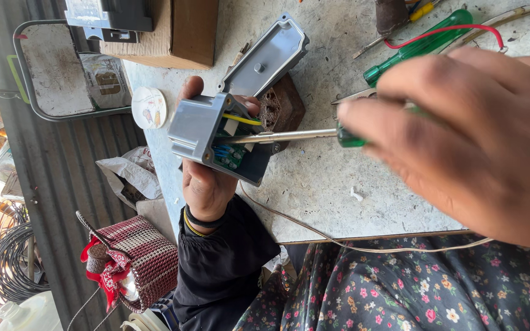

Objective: The person uses a screwdriver to tighten screws on a small grey electronic device, repeatedly adjusting the internal circuit board and wires. They switch between different screwdrivers and occasionally use pliers to manipulate components within the device's casing.

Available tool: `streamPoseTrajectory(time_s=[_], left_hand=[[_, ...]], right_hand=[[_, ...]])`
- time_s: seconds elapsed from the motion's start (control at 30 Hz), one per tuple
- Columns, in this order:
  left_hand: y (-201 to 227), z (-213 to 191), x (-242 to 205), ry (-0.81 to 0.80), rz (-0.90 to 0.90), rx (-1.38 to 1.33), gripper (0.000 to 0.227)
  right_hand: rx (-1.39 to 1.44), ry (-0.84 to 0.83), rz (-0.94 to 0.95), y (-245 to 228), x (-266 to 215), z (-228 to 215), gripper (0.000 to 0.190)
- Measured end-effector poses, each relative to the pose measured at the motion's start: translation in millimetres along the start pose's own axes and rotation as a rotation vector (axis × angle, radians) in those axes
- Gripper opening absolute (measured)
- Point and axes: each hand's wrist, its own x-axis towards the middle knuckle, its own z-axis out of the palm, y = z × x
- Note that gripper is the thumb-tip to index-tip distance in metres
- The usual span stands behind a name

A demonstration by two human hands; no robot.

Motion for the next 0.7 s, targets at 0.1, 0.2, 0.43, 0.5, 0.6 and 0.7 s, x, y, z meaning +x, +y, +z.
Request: streamPoseTrajectory(time_s=[0.1,0.2,0.43,0.5,0.6,0.7], left_hand=[[0.6,1.2,-1.2,-0.016,0.006,0.011,0.104],[1.0,1.2,-0.6,-0.011,0.005,0.009,0.105],[-0.1,-1.6,-0.6,-0.048,0.003,-0.042,0.103],[-1.3,-1.7,-1.2,-0.062,0.010,-0.056,0.101],[-1.4,-1.6,-1.3,-0.060,0.025,-0.050,0.099],[1.3,-1.6,-3.0,-0.056,0.025,-0.051,0.097]], right_hand=[[0.009,-0.046,0.053,0.5,2.0,4.2,0.053],[0.042,-0.009,-0.008,3.9,4.2,5.5,0.050],[0.125,-0.038,0.045,1.4,-5.6,2.2,0.048],[0.112,-0.025,0.096,-2.9,-7.2,6.3,0.048],[0.121,-0.011,0.126,-4.0,-2.1,4.0,0.045],[0.168,0.022,0.089,-1.8,9.0,0.4,0.043]])
